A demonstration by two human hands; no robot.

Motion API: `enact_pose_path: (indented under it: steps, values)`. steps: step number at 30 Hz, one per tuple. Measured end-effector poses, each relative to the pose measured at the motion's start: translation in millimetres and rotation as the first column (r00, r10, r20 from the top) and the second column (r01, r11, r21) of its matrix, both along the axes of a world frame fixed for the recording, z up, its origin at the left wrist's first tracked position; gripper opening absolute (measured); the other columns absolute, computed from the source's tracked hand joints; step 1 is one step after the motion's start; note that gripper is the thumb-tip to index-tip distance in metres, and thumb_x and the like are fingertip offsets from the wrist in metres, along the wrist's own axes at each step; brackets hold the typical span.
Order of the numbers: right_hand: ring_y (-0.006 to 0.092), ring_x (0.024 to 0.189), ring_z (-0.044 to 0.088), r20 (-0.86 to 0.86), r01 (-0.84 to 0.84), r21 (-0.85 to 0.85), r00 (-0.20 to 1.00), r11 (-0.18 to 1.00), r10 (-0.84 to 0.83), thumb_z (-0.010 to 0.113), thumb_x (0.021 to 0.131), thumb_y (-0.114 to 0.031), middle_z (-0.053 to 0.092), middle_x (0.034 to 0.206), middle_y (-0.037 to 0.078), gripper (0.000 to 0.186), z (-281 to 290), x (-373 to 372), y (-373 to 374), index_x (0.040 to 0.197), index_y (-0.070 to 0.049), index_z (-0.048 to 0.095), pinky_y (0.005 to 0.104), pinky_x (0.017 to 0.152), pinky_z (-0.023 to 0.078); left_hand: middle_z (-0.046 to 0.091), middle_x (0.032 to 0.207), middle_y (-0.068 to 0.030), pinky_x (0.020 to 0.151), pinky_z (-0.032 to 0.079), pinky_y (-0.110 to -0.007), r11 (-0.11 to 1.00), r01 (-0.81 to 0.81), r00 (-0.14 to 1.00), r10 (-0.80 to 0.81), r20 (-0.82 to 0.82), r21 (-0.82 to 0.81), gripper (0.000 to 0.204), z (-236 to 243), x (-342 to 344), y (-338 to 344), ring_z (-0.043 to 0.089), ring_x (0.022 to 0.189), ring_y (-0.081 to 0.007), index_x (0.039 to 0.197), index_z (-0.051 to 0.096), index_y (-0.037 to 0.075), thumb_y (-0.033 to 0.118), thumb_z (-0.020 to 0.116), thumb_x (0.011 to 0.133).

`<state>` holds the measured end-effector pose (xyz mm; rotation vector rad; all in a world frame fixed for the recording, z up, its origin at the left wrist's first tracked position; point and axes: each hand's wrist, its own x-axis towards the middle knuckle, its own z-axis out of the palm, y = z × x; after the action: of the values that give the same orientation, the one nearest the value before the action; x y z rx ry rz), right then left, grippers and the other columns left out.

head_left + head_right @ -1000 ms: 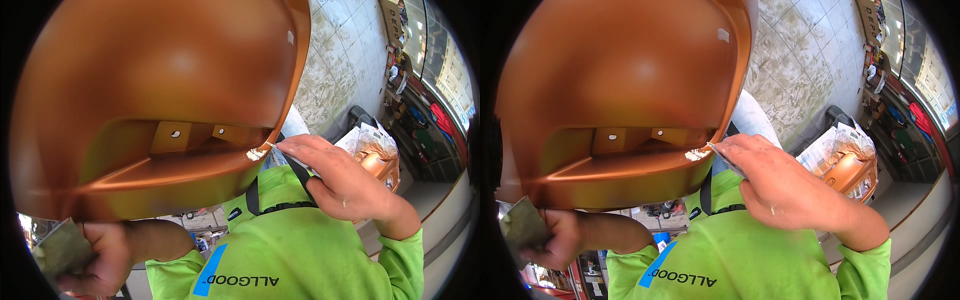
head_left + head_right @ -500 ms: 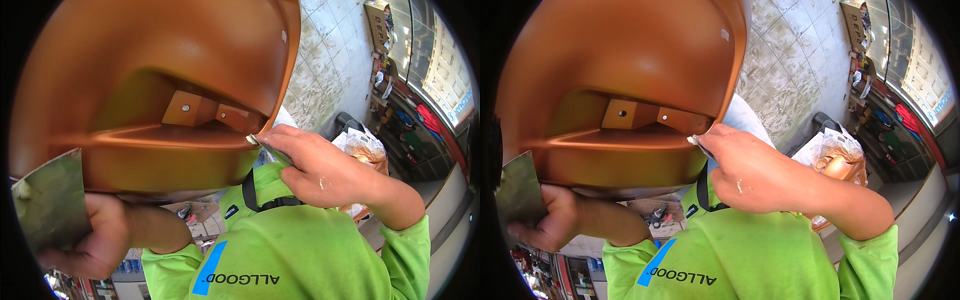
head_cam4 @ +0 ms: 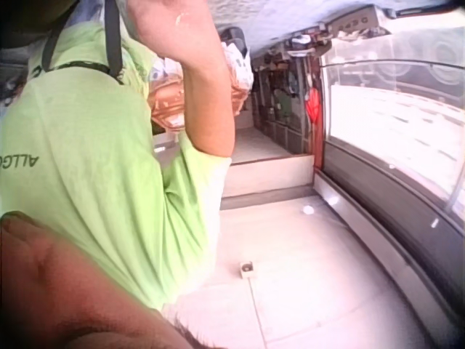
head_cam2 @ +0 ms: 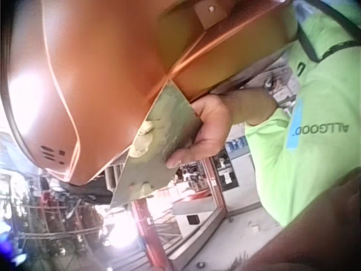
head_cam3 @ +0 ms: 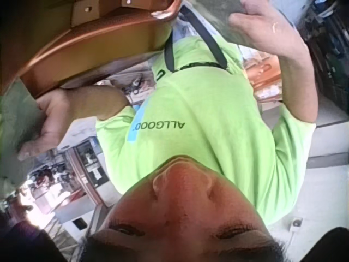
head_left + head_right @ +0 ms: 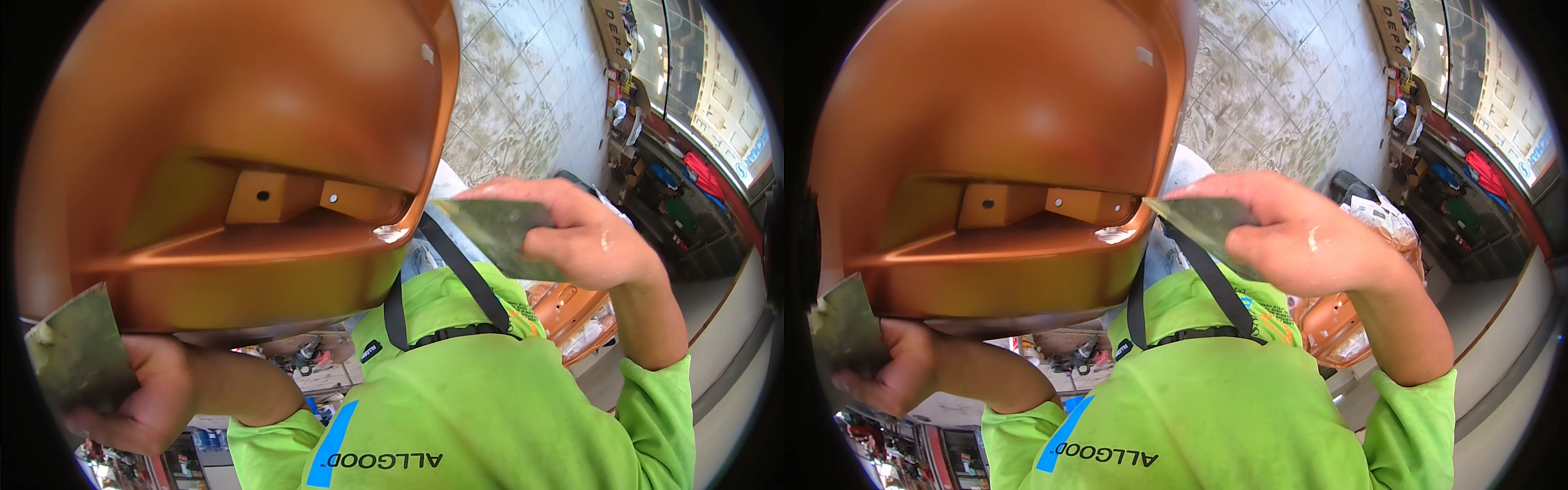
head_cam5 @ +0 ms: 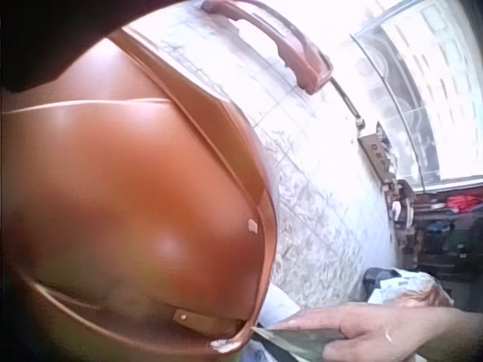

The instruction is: The person applies a yellowish putty to a copper-colored car bumper using a metal spreader, smoothing it across multiple areas. They repeatedly transfer material from a plastic sheet onto the spreader and work it into the bumper surface.

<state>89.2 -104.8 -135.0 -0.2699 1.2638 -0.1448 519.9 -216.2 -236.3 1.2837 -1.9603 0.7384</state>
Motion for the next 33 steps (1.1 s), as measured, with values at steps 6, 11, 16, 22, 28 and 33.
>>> enact_pose_path:
  steps: [6, 11, 16, 22, 28, 33]
  values:
    - [0.0398, 0.110, 0.066, -0.191, -0.312, -0.416, 0.948, 0.854, 0.253, 0.051, 0.087, 0.000, 0.067, 0.117, 0.027, 0.052, -30, 21, 24, 0.138, 0.010, 0.059, 0.0471, 0.097, 0.053, 0.077, 0.106, -0.0213, 0.081, 0.066, -0.042, 0.968, 0.216, 0.655, -0.046, -0.754, 0.128, 0.032, 6, -25, -1, 0.078, 0.093, -0.0302, 0.107, 0.069, -0.012, 0.011, 0.084, 0.089]
    - [0.0497, 0.116, 0.063, -0.221, -0.397, -0.428, 0.917, 0.812, 0.331, 0.051, 0.086, -0.003, 0.065, 0.117, 0.034, 0.050, -38, 28, 17, 0.129, 0.020, 0.057, 0.0536, 0.106, 0.050, 0.075, 0.116, -0.0197, 0.092, 0.063, -0.045, 0.955, 0.290, -0.093, -0.042, -0.995, -0.067, 0.021, 18, -55, -7, 0.074, 0.108, -0.0297, 0.109, 0.072, -0.005, 0.012, 0.072, 0.096]
    - [0.0485, 0.117, 0.062, -0.218, -0.452, -0.409, 0.892, 0.793, 0.397, 0.051, 0.082, 0.003, 0.063, 0.125, 0.030, 0.060, -38, 35, 13, 0.140, 0.014, 0.054, 0.0534, 0.100, 0.051, 0.072, 0.127, -0.0226, 0.104, 0.060, -0.055, 0.972, 0.236, 0.050, -0.027, -0.998, -0.015, 0.030, 16, -38, -3, 0.070, 0.118, -0.0360, 0.122, 0.068, -0.008, 0.010, 0.069, 0.099]
    - [0.0473, 0.112, 0.063, -0.193, -0.463, -0.389, 0.886, 0.797, 0.420, 0.050, 0.083, 0.003, 0.064, 0.121, 0.029, 0.057, -33, 49, -5, 0.139, 0.013, 0.056, 0.0511, 0.098, 0.052, 0.070, 0.127, -0.0250, 0.094, 0.065, -0.055, 0.938, 0.339, -0.044, -0.064, -0.997, -0.075, 0.026, 12, -34, 0, 0.071, 0.114, -0.0357, 0.121, 0.068, -0.009, 0.009, 0.063, 0.104]
    - [0.0215, 0.104, 0.064, 0.023, -0.221, -0.290, 0.971, 0.931, 0.237, 0.045, 0.086, 0.005, 0.066, 0.122, 0.016, 0.059, -28, 29, -18, 0.144, 0.006, 0.058, 0.0337, 0.089, 0.052, 0.072, 0.125, -0.0234, 0.095, 0.063, -0.055, 0.957, 0.291, 0.015, -0.017, -1.000, -0.012, 0.027, 15, -25, -1, 0.072, 0.112, -0.0353, 0.119, 0.070, -0.006, 0.012, 0.066, 0.100]
    - [0.0167, 0.102, 0.061, -0.016, -0.170, -0.051, 0.985, 0.984, 0.170, 0.045, 0.085, 0.008, 0.066, 0.123, 0.012, 0.061, -26, 25, -2, 0.145, 0.005, 0.058, 0.0305, 0.089, 0.051, 0.073, 0.121, -0.0210, 0.092, 0.064, -0.051, 0.908, 0.405, -0.178, -0.036, -0.983, -0.107, 0.024, 17, -23, -5, 0.073, 0.109, -0.0341, 0.115, 0.072, -0.003, 0.012, 0.066, 0.098]
